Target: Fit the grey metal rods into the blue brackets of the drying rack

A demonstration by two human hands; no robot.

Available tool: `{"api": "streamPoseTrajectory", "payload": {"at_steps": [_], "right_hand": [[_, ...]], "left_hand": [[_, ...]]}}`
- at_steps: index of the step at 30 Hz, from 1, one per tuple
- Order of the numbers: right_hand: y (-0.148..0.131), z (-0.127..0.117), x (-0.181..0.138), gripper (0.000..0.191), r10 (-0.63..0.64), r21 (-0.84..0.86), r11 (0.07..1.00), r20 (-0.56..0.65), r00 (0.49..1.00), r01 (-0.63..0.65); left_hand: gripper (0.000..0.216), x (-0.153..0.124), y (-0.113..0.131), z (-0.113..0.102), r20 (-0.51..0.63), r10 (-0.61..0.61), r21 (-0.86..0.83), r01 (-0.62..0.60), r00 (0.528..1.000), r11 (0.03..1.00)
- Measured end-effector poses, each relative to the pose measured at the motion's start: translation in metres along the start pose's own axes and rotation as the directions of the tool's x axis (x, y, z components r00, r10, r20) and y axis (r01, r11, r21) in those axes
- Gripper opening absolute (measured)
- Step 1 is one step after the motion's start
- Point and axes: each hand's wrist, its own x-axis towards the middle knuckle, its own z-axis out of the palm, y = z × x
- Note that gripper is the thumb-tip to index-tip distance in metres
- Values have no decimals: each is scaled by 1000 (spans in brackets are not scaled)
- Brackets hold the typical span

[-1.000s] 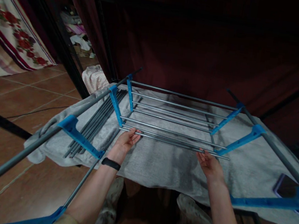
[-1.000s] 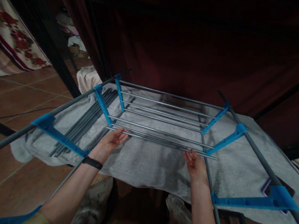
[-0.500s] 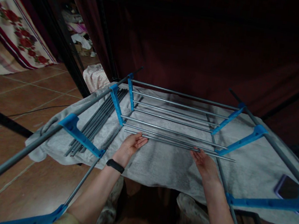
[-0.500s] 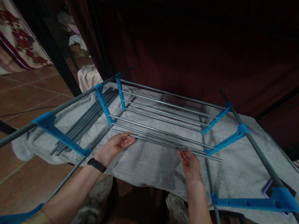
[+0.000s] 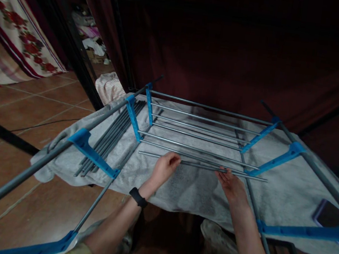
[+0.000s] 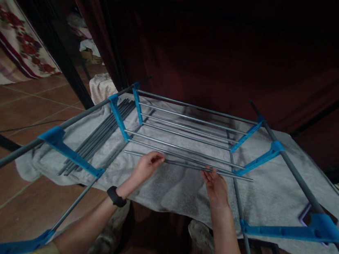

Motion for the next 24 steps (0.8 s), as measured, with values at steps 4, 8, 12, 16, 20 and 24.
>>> {"api": "streamPoseTrajectory", "payload": {"at_steps": [4, 8, 12, 16, 20, 24], "right_hand": [[1, 2, -3, 10, 13, -7, 1000, 14, 1000, -13], [-2, 6, -5, 11, 15, -10, 1000, -1, 1000, -15], [-5, 11, -7, 7, 34, -20, 999, -28, 999, -34], [-10, 15, -11, 9, 20, -16, 1000, -4, 1000, -20], [-15, 21, -18, 15, -26, 4, 1000, 30, 999, 26], [-16, 27, -22, 14, -28, -21, 999, 48, 998, 29]], "left_hand": [[30, -5, -1, 2, 116, 287, 435, -309, 951, 846], [41, -6, -6, 2, 292, 179, 548, -318, 939, 773], [41, -3, -7, 1, 306, 64, 511, -221, 950, 831], [35, -2, -7, 2, 263, 4, 370, -104, 965, 923], [30, -1, -11, 3, 249, -12, 325, -72, 968, 943], [25, 0, -15, 4, 210, -14, 293, -49, 977, 955]]}}
